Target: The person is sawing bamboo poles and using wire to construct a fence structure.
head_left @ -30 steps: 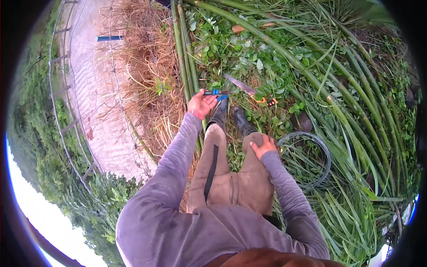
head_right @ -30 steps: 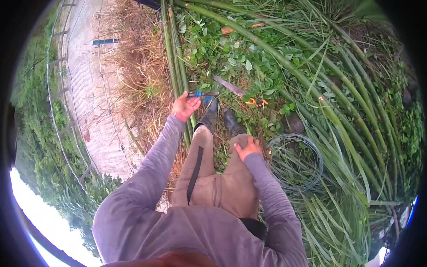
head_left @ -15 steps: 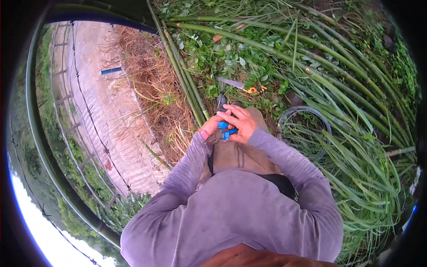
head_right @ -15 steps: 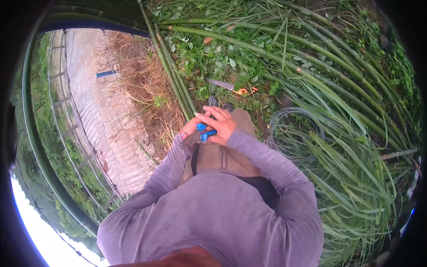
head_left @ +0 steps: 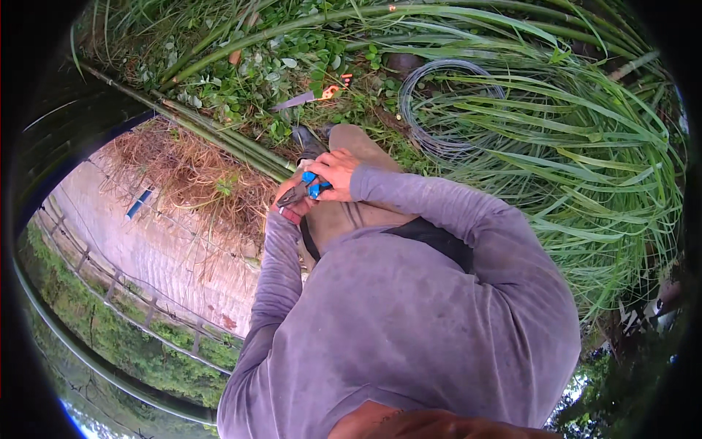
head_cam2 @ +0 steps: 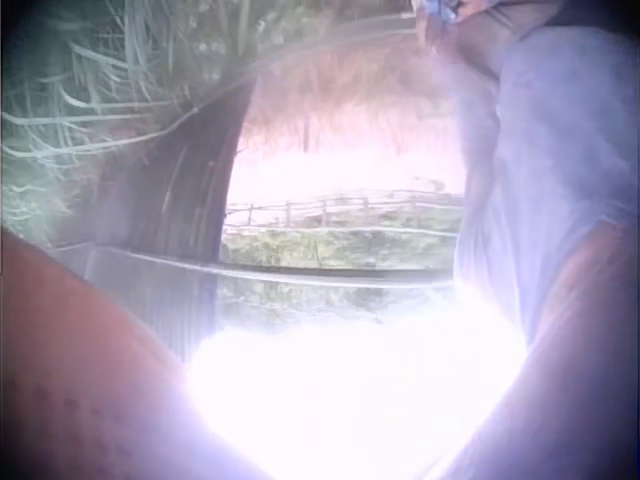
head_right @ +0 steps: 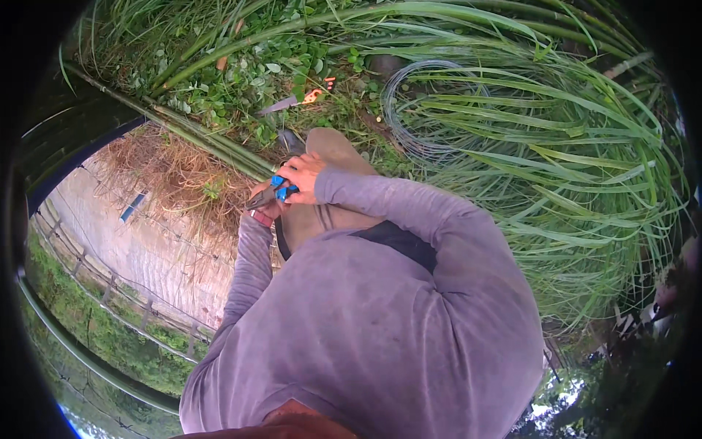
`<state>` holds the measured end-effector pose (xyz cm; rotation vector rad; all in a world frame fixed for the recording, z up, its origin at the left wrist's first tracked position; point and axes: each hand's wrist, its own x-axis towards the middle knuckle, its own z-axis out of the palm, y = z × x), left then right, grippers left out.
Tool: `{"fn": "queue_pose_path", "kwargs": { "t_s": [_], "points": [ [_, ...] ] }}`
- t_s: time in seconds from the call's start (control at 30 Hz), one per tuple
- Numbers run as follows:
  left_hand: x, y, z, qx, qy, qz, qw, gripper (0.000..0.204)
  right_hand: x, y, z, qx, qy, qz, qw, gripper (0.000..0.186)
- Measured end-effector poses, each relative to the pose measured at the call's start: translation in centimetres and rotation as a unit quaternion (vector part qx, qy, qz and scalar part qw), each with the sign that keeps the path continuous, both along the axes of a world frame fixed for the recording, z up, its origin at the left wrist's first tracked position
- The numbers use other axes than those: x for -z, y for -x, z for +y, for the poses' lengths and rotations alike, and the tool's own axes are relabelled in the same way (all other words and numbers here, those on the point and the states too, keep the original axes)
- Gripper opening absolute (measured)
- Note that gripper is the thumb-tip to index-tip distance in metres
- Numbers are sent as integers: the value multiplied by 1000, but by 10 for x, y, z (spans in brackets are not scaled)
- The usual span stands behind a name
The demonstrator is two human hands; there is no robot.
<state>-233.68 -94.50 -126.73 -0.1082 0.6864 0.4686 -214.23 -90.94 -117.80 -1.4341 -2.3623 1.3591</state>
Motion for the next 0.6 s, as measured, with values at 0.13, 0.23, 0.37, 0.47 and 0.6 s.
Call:
{"fn": "queue_pose_path", "kwargs": {
  "t_s": [0.13, 0.23, 0.37, 0.47, 0.6],
  "points": [
    [14, 23, -5, -118, 159, 213, 957, 70, 0, -29, 2, 81, 143, -60, 985, 46],
    [26, 46, -48, 264, 142, 393, 869, 82, 12, -61, -2, 181, 256, -75, 947, 40],
    [54, 52, -133, 494, 155, 347, 782, 81, 14, -107, -10, 168, 299, -145, 928, 39],
    [66, 23, -134, 340, 91, 321, 879, 79, 35, -158, -52, 224, 238, -171, 930, 37],
    [49, -9, -68, 422, -172, 538, 709, 71, 53, -215, -65, 262, 270, -307, 874, 41]
  ]
}}
